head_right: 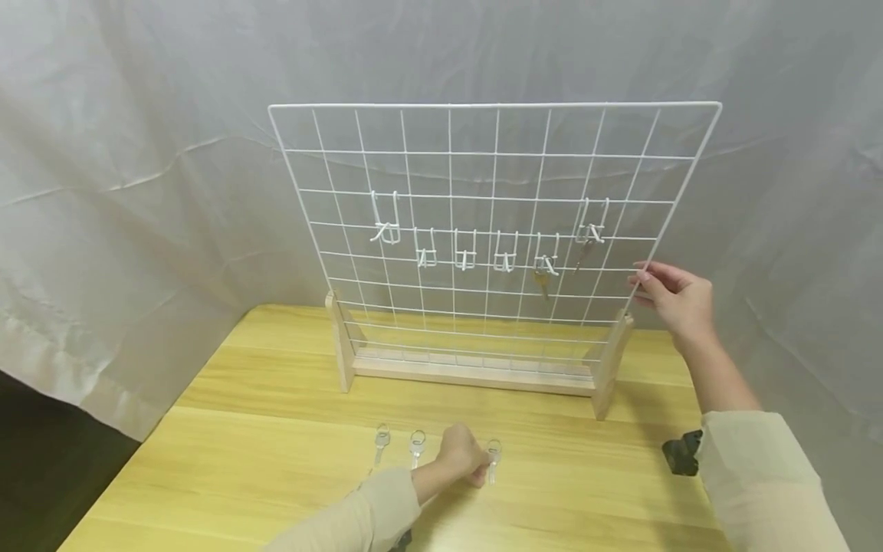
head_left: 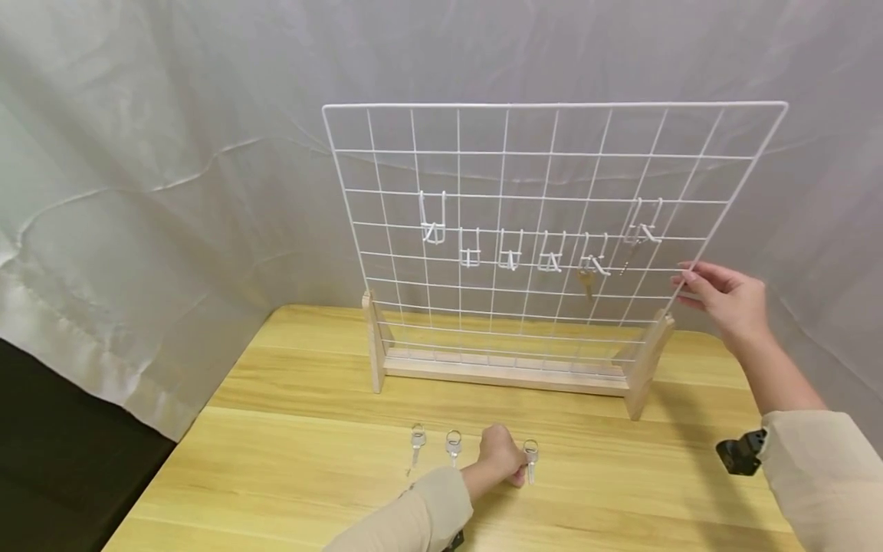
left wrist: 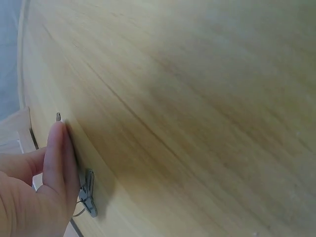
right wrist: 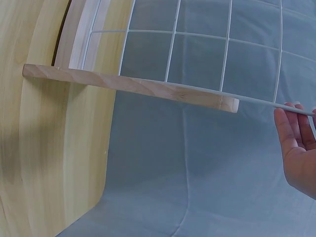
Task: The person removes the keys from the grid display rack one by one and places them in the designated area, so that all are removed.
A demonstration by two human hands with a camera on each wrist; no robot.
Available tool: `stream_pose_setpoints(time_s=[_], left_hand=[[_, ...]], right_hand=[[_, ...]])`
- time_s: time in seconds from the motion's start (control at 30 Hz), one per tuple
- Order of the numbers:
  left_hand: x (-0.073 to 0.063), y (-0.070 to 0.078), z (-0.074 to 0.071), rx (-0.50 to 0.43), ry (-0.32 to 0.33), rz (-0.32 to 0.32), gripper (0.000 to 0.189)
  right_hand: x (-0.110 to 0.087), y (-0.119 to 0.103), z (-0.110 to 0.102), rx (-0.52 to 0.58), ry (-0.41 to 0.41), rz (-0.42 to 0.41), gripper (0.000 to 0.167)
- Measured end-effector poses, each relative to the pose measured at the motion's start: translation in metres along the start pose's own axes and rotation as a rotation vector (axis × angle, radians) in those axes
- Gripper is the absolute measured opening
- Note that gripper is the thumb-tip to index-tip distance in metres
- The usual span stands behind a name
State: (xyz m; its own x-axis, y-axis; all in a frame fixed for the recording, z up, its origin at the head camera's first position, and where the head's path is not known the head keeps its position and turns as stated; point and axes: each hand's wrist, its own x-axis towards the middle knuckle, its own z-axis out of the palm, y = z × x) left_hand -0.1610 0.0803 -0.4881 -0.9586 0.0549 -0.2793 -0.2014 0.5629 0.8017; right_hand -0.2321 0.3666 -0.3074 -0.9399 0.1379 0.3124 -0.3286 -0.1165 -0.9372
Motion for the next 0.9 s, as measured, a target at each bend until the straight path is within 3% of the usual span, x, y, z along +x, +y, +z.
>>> stream_pose_setpoints(time_s=[0.13, 0.4, 0.6, 0.7, 0.9], left_hand=[[0.002, 0.001, -0.007, -0.076, -0.045, 0.026, 0.022], [0.020, 0.019, -0.030, -0.367, -0.153, 0.185, 0.013], [0.029, 0.041, -0.047, -0.485, -0.145, 0.307, 0.017], [0.025, 0.058, -0.058, -0.515, -0.152, 0.373, 0.017], [0.031, 0.083, -0.063, -0.559, -0.130, 0.387, 0.018]], right_hand=[[0.000, -0.002, 0.000, 0.011, 0.000, -0.003, 0.024], [0.002, -0.005, 0.002, -0.005, 0.009, 0.003, 0.022], [0.002, -0.005, 0.000, -0.040, 0.017, 0.007, 0.022], [0.001, -0.005, -0.001, -0.041, 0.016, 0.011, 0.022], [-0.002, -0.005, -0.001, -0.047, 0.007, 0.050, 0.017]])
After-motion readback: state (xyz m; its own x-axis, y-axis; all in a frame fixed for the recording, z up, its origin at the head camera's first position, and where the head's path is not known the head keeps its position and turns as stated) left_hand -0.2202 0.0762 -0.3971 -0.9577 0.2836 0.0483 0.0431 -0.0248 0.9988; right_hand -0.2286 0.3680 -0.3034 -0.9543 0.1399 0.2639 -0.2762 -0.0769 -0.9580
